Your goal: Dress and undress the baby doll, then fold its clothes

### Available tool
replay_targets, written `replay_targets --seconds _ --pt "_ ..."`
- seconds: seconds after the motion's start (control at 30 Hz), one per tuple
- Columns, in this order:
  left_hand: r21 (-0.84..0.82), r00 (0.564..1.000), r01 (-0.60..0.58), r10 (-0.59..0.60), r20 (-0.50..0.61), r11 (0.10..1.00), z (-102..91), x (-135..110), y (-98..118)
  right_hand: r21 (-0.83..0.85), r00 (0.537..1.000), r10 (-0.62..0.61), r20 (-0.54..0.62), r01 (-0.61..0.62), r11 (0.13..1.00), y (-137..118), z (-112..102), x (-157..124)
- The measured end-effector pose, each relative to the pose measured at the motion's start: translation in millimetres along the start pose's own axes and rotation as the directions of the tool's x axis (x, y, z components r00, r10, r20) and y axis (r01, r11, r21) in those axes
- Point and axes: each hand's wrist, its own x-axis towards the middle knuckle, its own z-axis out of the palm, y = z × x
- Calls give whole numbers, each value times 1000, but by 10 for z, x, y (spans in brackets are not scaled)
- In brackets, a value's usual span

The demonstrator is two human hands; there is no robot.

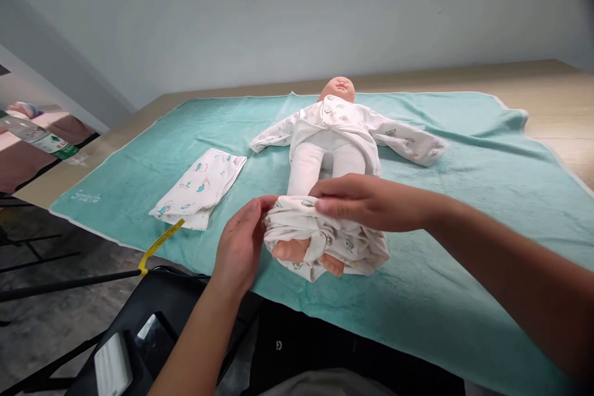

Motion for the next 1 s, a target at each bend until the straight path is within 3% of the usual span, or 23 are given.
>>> replay_targets --seconds 0.07,0.17,0.3,0.4,0.63,0.73,0.83,0.93,1.0 --pt "133 999 11 -16 43 991 -12 82 24 31 998 30 -47 -28 999 26 -42 -13" --pt "305 978 -3 -62 201 952 -43 168 95 1 998 51 -47 -51 999 30 -73 -32" --pt "450 899 -143 -74 431 881 -62 231 230 -6 998 -12 65 12 1000 16 -86 -46" --pt "482 840 -253 -58 540 839 -24 279 296 -27 992 -70 106 73 997 19 -83 -48" --pt "507 837 -369 41 545 779 111 407 304 -146 993 -119 -24 115 983 44 -52 -41" --pt "497 801 -431 66 595 753 125 424 322 -146 975 -122 -188 95 985 93 -6 -11" --pt "499 780 -428 28 626 753 121 423 334 -95 922 -111 -372 81 992 148 89 56" --pt "459 822 -345 27 569 819 125 453 281 -50 880 -91 -467 76 996 179 169 120" --pt "397 870 -307 85 487 865 138 503 198 -35 880 -58 -472 47 998 182 167 130"
